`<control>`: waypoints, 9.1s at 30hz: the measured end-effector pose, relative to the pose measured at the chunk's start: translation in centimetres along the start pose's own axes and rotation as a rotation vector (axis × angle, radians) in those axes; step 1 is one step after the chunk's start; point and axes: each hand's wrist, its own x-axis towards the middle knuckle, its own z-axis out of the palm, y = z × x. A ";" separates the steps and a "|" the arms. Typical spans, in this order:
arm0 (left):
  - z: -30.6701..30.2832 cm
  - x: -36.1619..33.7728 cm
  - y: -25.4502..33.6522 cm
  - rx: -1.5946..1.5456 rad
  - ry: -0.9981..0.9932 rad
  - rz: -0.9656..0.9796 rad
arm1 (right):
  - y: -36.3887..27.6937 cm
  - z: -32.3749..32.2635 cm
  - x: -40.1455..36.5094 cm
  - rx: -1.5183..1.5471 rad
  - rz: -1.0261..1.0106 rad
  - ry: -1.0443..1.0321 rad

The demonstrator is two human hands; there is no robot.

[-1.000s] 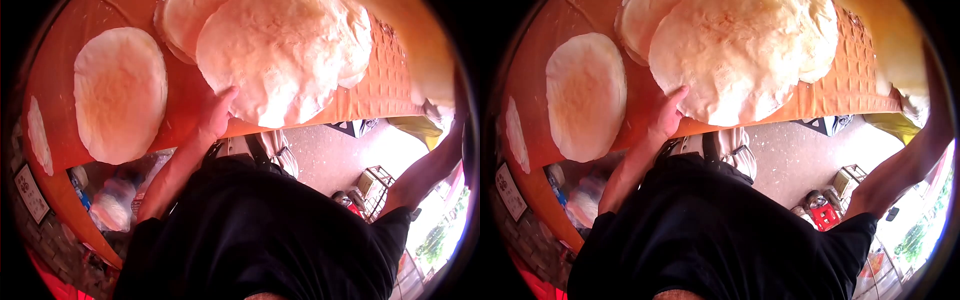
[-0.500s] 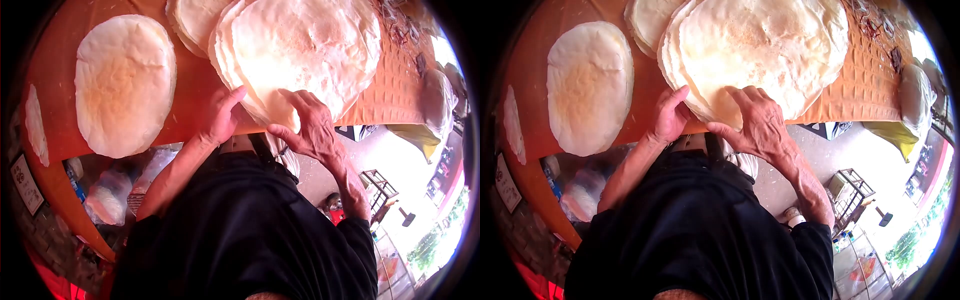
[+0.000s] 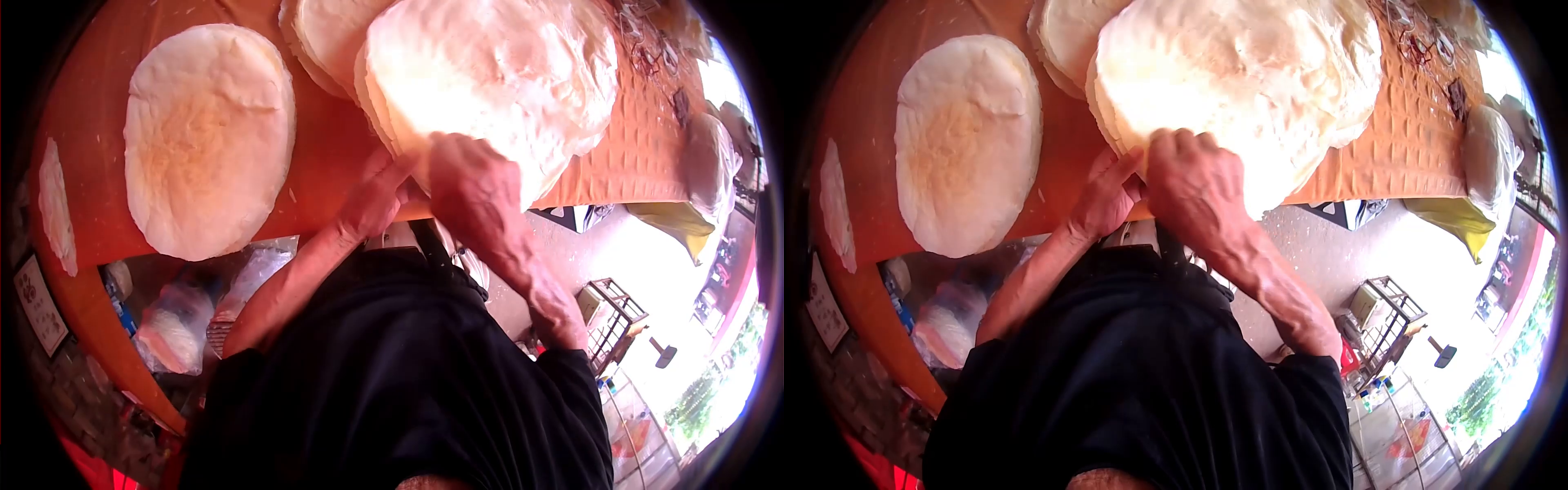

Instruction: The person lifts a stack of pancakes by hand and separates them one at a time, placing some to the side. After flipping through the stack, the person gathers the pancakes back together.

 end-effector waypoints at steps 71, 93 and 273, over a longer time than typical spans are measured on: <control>-3.1 8.2 8.2 -0.052 0.198 0.201 | 4.0 4.5 13.2 0.004 -0.174 -0.048; -2.2 13.4 5.0 -0.069 0.110 0.100 | 7.6 -6.1 16.2 -0.126 -0.162 0.171; -5.0 5.7 3.4 0.226 0.506 0.439 | 21.5 -1.4 3.1 1.780 0.813 -0.079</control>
